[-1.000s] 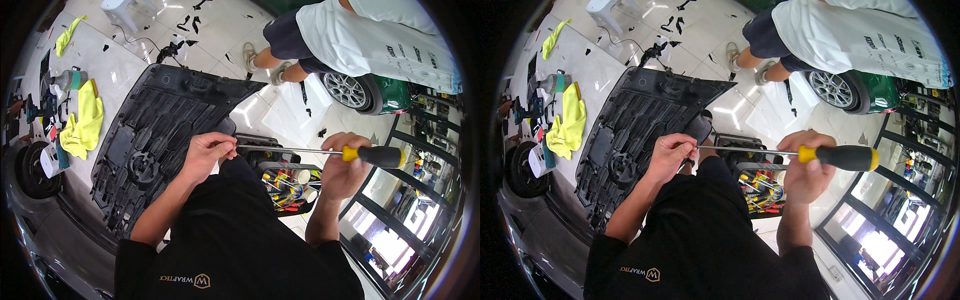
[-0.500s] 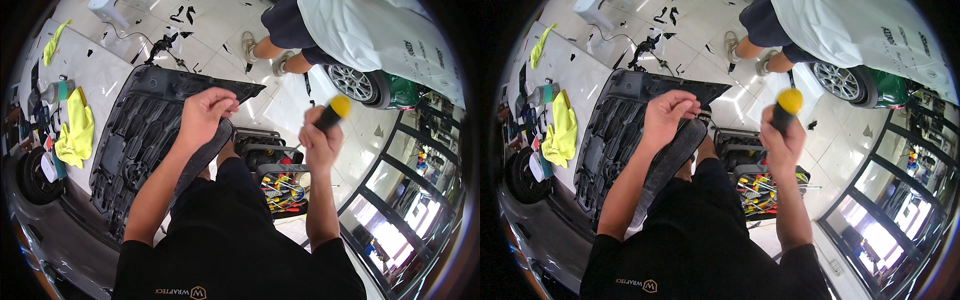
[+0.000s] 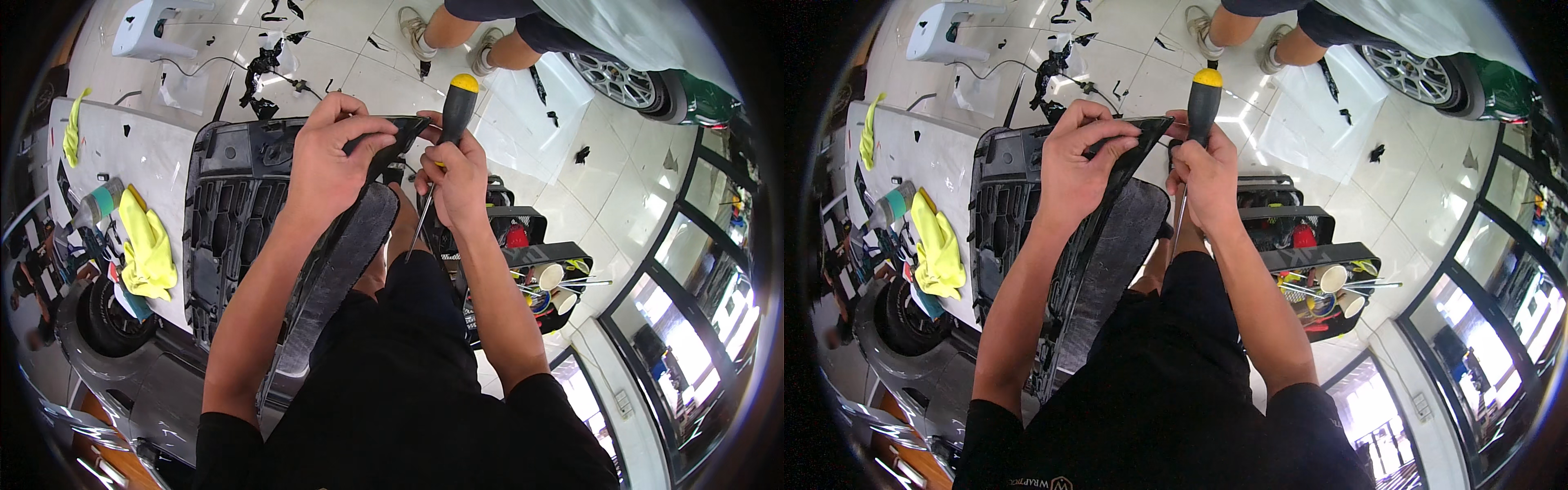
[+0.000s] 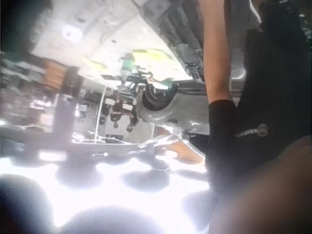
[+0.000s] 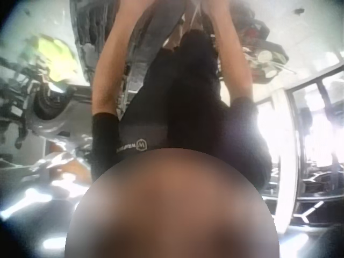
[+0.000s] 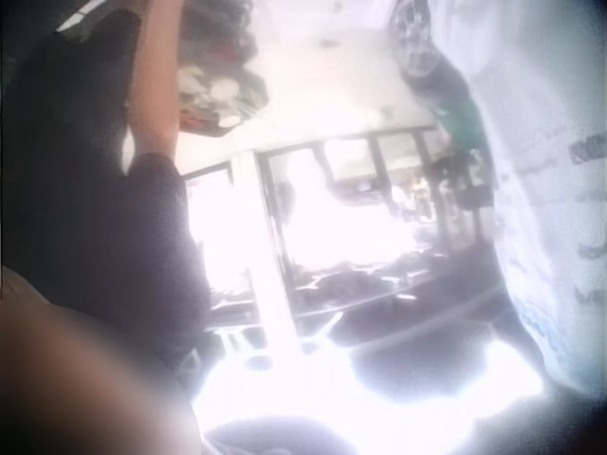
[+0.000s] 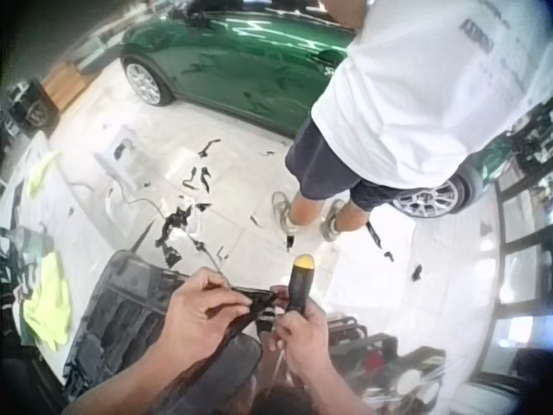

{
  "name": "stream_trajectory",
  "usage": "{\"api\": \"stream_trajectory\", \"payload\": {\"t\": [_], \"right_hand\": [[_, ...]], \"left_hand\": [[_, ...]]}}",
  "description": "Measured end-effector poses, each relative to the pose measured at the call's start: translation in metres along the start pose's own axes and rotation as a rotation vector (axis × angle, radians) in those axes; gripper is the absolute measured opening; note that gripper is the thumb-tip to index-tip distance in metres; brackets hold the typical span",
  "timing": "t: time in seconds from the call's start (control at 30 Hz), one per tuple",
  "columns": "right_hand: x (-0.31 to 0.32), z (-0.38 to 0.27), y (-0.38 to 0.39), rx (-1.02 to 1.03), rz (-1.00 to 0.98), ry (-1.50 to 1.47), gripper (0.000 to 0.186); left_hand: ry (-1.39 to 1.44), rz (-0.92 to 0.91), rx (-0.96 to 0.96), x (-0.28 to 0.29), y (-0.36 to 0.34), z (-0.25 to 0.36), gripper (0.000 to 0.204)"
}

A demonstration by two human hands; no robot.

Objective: The person works on a detached black car bumper placed on a white table. They handle a small yellow piece, then use a screwdriver to pry and adjust clips and fasteners on the bumper. The person also picks up and sets down a power drill and other tools from a nearby tool cart.

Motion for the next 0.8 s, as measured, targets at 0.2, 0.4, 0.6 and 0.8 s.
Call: {"api": "stream_trajectory", "payload": {"t": [0.2,0.4,0.6,0.8], "right_hand": [[-0.002,0.003,-0.002,0.006,-0.025,-0.019,0.047],[-0.002,0.005,-0.005,0.001,-0.036,0.004,0.048],[-0.005,0.009,-0.006,-0.015,-0.058,-0.010,0.049],[-0.005,0.010,-0.006,-0.018,-0.062,-0.011,0.049]], "left_hand": [[-0.104,-0.035,-0.075,-0.005,-0.004,-0.001,0.022],[-0.062,-0.036,-0.070,-0.007,-0.007,-0.003,0.016],[-0.129,0.001,-0.127,-0.013,-0.005,-0.002,0.015],[-0.187,-0.010,-0.206,-0.015,-0.006,0.002,0.015]]}}
Point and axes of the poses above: each hand's wrist, its own y-axis away from the middle knuckle, its own x-axis out of the back of the hand, z = x × y, the point moved 7 cm from there along -y, towards the middle knuckle, and after that the axes turned 1 degree about y, right-handed, at the moved point
